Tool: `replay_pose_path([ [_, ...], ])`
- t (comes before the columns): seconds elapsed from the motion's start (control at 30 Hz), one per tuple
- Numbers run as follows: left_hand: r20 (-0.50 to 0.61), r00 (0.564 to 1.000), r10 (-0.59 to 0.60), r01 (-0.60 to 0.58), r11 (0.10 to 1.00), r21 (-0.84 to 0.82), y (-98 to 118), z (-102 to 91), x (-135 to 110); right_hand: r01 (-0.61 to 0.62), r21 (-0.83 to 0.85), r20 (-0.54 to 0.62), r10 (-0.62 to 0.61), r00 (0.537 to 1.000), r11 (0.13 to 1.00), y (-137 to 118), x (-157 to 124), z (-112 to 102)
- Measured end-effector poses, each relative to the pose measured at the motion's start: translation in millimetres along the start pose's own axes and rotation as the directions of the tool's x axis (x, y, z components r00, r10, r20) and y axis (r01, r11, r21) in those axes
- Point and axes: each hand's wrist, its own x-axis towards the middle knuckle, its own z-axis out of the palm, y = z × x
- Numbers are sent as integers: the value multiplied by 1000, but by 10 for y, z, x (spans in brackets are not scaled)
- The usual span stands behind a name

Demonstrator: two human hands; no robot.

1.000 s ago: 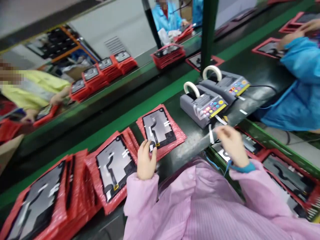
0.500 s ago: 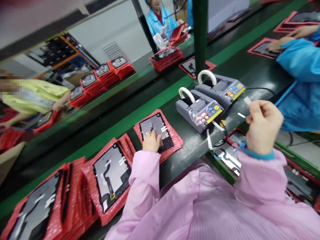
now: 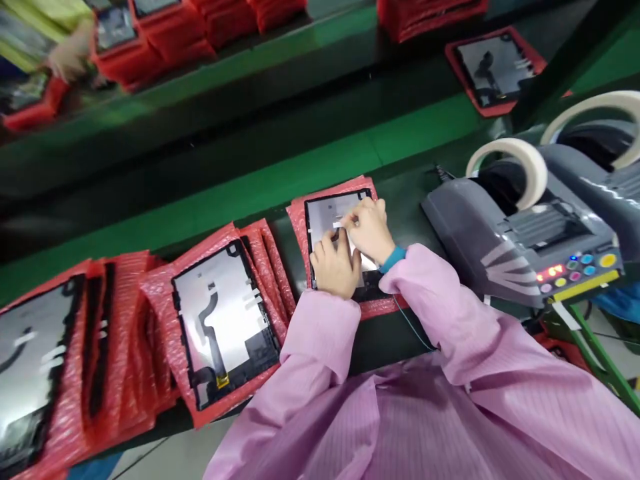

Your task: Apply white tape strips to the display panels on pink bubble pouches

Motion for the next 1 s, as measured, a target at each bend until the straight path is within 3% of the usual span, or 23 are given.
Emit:
replay_pose_path([
  [0.23, 72, 997, -5, 8, 999, -46, 3, -61, 5, -52, -127, -23, 49, 999, 990, -62, -56, 114],
  [0.47, 101, 995, -23, 38, 988, -147, -5, -34, 16, 9, -156, -84, -22, 996, 988, 6, -32, 164],
  [0.77, 109, 994, -18, 33, 990, -136, 2, -25, 16, -1, -193, -41, -7, 999, 981, -24, -2, 181],
  [0.87, 117, 993, -31, 49, 987, -154, 11, -41, 38, -25, -220, -39, 17, 999, 975, 33, 58, 152],
  [1.0, 67, 997, -37, 54, 959, -278, -79, -95, -22, -1, -230, -151, -35, 988, 973, 212, -3, -30],
])
